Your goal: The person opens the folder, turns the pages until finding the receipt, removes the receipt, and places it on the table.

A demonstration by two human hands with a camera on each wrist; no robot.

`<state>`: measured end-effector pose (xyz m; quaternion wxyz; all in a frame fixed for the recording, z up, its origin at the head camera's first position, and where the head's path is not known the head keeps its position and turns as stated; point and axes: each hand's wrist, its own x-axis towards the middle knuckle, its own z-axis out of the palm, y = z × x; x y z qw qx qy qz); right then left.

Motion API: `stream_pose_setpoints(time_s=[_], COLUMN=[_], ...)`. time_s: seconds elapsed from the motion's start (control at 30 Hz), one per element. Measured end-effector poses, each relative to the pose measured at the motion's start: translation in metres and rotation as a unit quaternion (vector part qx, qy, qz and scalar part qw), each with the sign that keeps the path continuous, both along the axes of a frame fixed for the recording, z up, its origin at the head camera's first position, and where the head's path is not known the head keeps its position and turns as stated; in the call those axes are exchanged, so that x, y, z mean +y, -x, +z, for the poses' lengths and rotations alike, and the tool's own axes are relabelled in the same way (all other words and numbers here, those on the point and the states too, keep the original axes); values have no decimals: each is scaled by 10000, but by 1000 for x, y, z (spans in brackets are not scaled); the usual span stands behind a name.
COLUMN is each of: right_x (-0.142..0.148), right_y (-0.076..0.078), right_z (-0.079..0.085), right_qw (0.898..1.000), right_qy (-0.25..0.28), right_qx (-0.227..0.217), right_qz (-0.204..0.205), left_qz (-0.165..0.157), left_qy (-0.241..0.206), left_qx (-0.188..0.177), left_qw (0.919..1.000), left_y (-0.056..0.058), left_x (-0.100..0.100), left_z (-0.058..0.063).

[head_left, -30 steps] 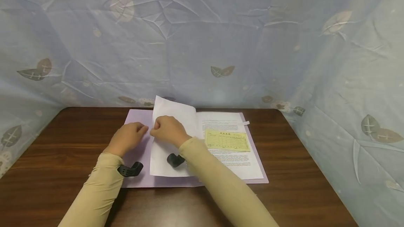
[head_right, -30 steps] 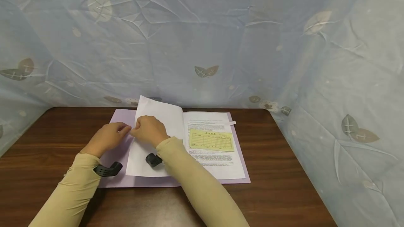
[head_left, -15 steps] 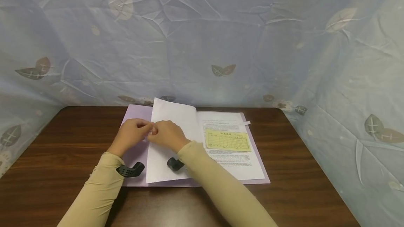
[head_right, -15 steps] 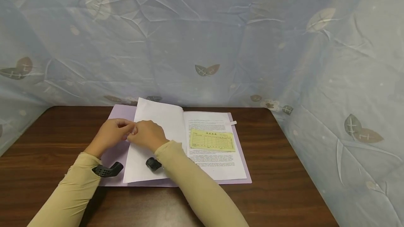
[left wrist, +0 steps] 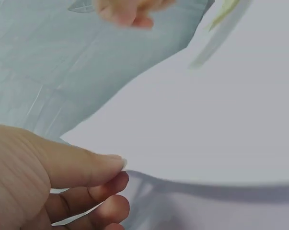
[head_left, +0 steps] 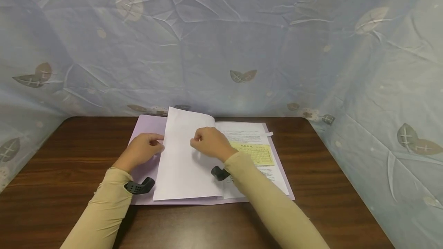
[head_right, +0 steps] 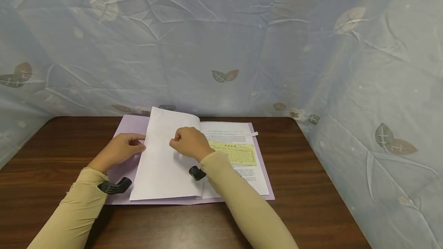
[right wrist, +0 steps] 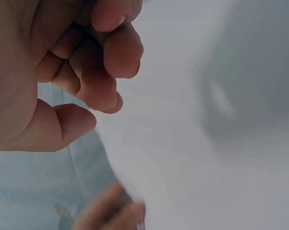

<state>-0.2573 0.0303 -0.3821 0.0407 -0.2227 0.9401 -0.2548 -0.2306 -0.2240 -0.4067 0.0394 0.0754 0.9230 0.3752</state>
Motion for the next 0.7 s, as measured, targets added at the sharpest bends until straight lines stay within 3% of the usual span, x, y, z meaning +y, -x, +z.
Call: stream_pose_setpoints(time_s=[0.27,0.37,0.53,0.7], right_x=[91,121,159,187], right_y=[11,11,8,5], right_z=[-7,-17,-33,-41], right_qw=[9955,9864,9627,9550], right_qy=[667,1112,1775,1787], right_qx=[-447,-731,-1046,-895], right_qz=[-512,-960,-1756,-2193], left_qz=[-39,-155,-460,-757], left_qy=[206,381,653,870], left_qx=[-52,80,390,724], left_qw=[9998,9991,9960,9907], left_y=[3,3,3,5], left_x=[1,1,0,1], left_z=[-6,-7,-9,-16])
